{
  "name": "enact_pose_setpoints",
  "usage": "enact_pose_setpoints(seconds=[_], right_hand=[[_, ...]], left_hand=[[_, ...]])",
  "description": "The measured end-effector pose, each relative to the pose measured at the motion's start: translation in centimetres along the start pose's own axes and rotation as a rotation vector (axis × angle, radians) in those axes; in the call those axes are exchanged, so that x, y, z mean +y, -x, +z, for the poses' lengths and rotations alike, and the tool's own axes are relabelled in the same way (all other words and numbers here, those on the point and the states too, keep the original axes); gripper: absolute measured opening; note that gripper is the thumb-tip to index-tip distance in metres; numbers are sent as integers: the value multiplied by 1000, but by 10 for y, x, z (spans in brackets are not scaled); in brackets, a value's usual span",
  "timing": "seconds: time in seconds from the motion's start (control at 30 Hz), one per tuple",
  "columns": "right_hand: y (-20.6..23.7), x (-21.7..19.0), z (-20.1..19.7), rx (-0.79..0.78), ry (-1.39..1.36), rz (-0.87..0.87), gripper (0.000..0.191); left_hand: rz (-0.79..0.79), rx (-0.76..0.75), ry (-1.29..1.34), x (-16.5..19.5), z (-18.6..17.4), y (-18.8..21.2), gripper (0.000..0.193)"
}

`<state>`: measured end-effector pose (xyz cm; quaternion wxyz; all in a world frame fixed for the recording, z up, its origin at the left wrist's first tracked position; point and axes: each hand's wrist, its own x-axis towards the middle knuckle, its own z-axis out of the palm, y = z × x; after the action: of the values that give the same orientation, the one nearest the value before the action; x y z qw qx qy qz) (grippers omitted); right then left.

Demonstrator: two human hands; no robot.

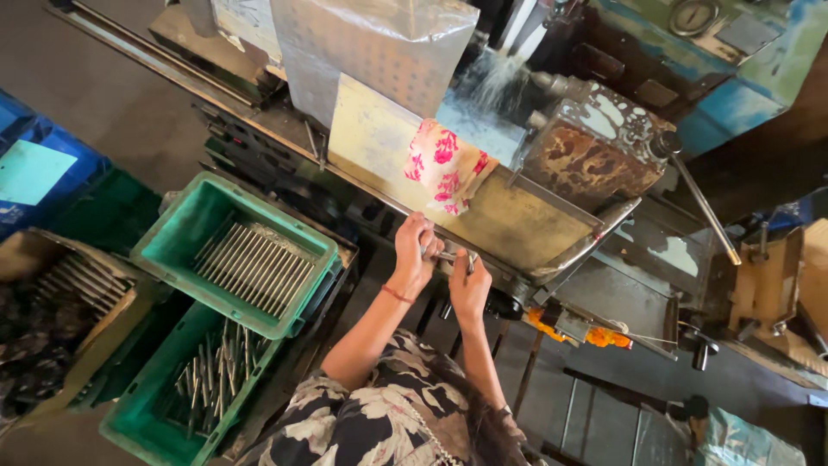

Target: The person wipes metal rods with a cloth and sorts them into green plastic crates, then carries a crate of rods to a lathe. They load a rod into the lathe, operate the machine, and handle the machined piece.

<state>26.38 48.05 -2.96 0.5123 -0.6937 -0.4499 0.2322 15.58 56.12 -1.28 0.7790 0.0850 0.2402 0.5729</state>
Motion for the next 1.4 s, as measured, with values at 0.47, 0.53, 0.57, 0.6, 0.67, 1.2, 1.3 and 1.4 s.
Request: enact_pose_setpoints(seconds=[0.47, 0.53, 0.57, 0.6, 0.67, 1.2, 1.3, 1.4], right_hand=[[5, -14, -7, 108, 453, -183, 33], [-1, -12, -7, 81, 474, -179, 37], [-3, -10, -6, 70, 430, -140, 38], [-3, -8, -6, 61, 382, -106, 40], [2, -3, -3, 82, 260, -112, 40], [-207, 68, -131, 228, 810, -244, 35], [-206, 53, -137, 210, 683, -229, 24], [-174, 24, -126, 172, 314, -348, 16]], left_hand=[[-12, -57, 162, 21, -5, 6, 23], [-5, -155, 124, 21, -7, 11, 24], [-21, -160, 84, 19, -10, 11, 21], [-32, -170, 42, 19, -14, 6, 18], [-57, -63, 86, 17, -23, -8, 22], [-222, -77, 54, 34, 1, 2, 16], [-67, -139, -642, 17, 4, 4, 22], [310, -67, -1438, 15, 4, 2, 34]])
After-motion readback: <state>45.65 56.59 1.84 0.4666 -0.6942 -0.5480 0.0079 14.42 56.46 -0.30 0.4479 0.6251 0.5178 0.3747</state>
